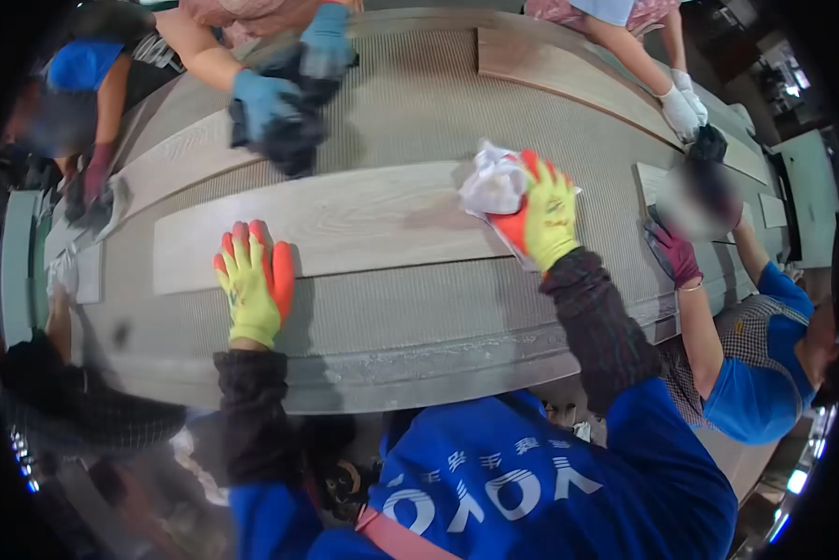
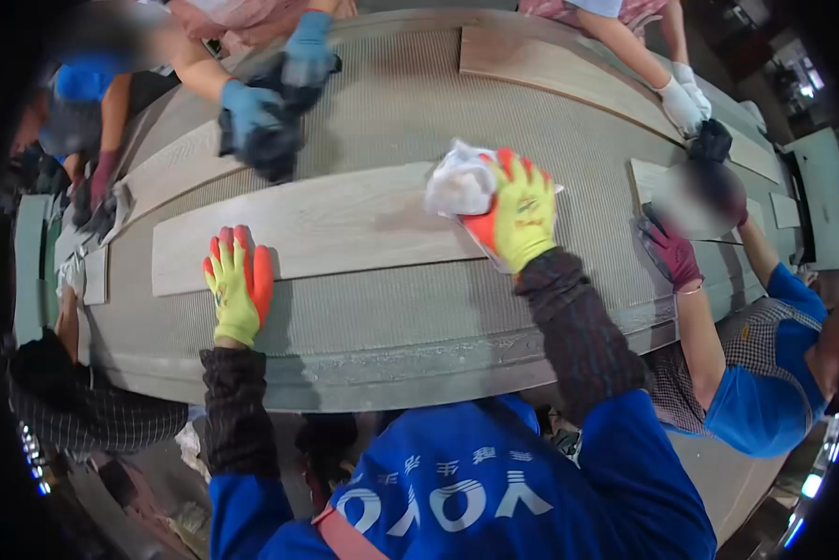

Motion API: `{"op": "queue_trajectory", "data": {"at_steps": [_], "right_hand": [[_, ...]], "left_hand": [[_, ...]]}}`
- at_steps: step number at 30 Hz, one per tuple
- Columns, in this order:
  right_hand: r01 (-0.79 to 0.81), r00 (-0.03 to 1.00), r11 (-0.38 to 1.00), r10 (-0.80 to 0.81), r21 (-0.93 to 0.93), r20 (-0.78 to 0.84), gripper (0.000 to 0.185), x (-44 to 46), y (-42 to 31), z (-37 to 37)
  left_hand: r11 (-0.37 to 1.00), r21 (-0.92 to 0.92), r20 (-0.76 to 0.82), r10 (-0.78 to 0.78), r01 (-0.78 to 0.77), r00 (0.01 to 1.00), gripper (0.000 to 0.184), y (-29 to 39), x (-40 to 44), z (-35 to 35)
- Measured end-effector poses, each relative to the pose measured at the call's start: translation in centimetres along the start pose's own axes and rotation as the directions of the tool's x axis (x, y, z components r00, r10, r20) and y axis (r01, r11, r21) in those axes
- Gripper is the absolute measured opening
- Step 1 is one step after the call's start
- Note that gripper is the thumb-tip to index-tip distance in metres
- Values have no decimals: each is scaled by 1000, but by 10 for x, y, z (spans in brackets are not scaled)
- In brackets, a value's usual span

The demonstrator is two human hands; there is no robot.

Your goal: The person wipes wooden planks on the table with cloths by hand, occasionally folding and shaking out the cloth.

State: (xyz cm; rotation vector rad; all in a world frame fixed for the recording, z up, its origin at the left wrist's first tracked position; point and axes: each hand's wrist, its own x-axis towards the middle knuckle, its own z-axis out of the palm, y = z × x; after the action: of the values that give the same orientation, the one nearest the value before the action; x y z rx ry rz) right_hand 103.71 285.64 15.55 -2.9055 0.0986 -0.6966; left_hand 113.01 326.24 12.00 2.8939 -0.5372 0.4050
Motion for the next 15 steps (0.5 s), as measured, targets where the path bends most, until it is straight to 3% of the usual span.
{"op": "queue_trajectory", "data": {"at_steps": [1, 2, 3, 4, 5, 7, 9, 10, 11, 12, 13, 14, 15], "right_hand": [[-54, 999, 998, 53, -44, -5, 65, 13, -31, -7], [69, 996, 997, -70, -24, -49, 66, 19, -63, 20], [69, 998, 988, -70, 137, 2, 66, 23, -108, 39], [114, 983, 976, -138, 186, 120, 58, 34, -161, 49], [267, 952, 919, -298, 289, 69, 53, 39, -203, 61], [256, 953, 894, -298, 369, 61, 53, 46, -248, 84], [348, 897, 852, -424, 392, 127, 53, 46, -207, 66], [279, 891, 899, -374, 338, 259, 49, 47, -176, 28], [326, 939, 929, -340, 176, 54, 39, 35, -128, 22], [-148, 982, 784, 46, 603, 181, 36, 23, -63, 25], [-406, 862, 251, 424, 879, 277, 39, 12, 1, 26], [-349, 739, -247, 521, 904, 428, 42, 10, 60, 17], [-350, 747, -246, 509, 904, 428, 42, 9, 44, 28]], "left_hand": [[999, -51, -20, 11, -12, 1000, 55, -11, 2, 1], [998, -60, -1, -2, 2, 1000, 57, -14, -3, 0], [998, -57, 26, -5, 7, 1000, 59, -8, -4, -4], [998, -59, 34, -6, 8, 999, 62, -6, 2, -6], [998, -59, 30, 10, -8, 999, 62, -8, 6, -3], [995, -54, 20, 87, -86, 996, 61, -33, 1, 14], [996, -35, 26, 88, -87, 996, 61, -50, -10, 19], [995, -73, 29, 71, -69, 997, 61, -61, -11, 7], [992, -109, 21, 60, -58, 998, 60, -75, -2, -2], [988, -146, 16, 55, -52, 998, 60, -90, -1, -7], [990, -137, 13, 33, -31, 999, 60, -101, 1, -6], [990, -132, -6, 45, -46, 999, 59, -105, 3, -5], [989, -131, -25, 63, -66, 998, 59, -111, -5, -8]]}}
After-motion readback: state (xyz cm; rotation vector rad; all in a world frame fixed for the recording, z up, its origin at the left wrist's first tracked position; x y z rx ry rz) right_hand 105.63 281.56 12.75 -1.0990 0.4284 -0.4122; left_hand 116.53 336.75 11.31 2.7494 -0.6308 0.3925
